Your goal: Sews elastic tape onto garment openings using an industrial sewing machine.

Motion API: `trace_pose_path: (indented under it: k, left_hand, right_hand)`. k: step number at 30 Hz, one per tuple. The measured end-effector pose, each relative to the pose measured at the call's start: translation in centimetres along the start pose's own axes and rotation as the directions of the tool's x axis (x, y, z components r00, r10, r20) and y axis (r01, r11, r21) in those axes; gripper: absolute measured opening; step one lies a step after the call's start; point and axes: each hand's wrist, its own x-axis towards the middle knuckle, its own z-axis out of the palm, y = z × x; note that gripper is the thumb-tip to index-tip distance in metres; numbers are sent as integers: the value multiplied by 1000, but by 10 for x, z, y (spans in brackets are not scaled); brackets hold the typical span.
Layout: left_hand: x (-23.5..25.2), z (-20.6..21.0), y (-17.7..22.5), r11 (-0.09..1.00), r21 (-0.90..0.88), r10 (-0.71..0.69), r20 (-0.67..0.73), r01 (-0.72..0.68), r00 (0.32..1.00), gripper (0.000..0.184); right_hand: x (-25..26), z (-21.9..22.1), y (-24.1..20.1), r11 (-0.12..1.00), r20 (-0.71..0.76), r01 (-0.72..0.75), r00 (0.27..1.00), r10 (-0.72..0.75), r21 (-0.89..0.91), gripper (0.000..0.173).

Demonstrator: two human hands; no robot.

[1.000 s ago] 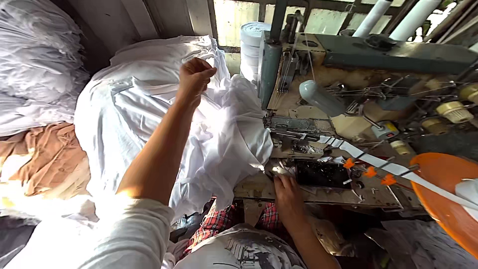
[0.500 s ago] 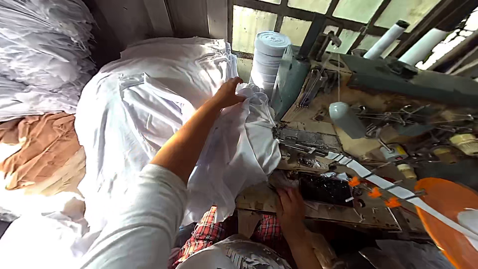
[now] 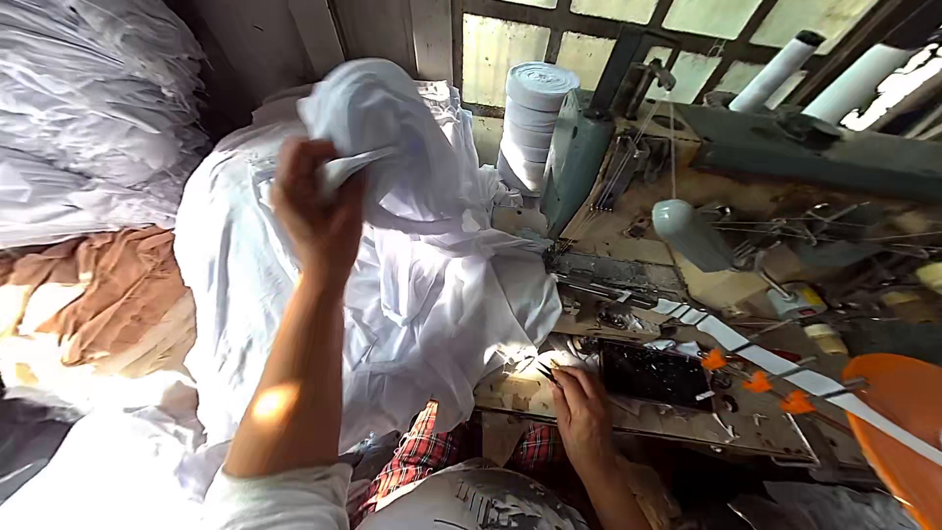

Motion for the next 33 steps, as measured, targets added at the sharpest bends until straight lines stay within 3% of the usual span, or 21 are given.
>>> trace_pose_path:
  k: [2,4,6,8,10,12,14,17,19,24,29,33]
  left_hand:
    - [-24,-59,28,935,339,-153,123,103,981,35]
    - [-48,-101,38,828,535,-379,309,170,872,38]
    - [-64,-126,40,794,581,-486,431,179,760,41]
    - [-63,-127,66,863,476,-396,428,169,813,37]
    - [-53,-103,90,960,266,-178,350,84,920,31]
    - [-36,-64,90,997,70,-7,367,-20,930,25]
    - [-18,-17,66,998,40,14,522,-40,853,29]
    - [-7,44,9,995,73,-8,731,-67,682,39]
    - [-9,55,-2,989,88,11,762,-121,647,20]
    - [-40,14,45,977,45,156,511,-208,845,13]
    - [-100,3,68,940,61,301,321,-337,898,12]
    - [-118,8,69,943,41,313,222,-329,923,11]
  right_hand:
    - [3,-6,-2,995,-5,-38,999,39,91,22]
    - [9,-13,-5,977,-12,-81,996,85,199,23]
    - [19,-21,-11,945,3,-110,993,115,308,26]
    - [32,-26,-23,915,11,-108,994,113,389,27]
    - [48,-30,-37,896,28,-76,997,71,438,28]
    - [65,-30,-51,890,56,-35,998,11,455,29]
    - [81,-28,-62,888,78,1,996,-42,459,27]
    - [98,-24,-73,902,103,-1,994,-49,432,25]
    - [107,-25,-77,922,103,-10,994,-33,388,25]
    - [123,-27,-95,982,52,45,997,-56,184,25]
    - [134,-8,-106,994,55,109,993,-109,3,23]
    - [129,-4,-104,993,64,117,991,-115,-23,23]
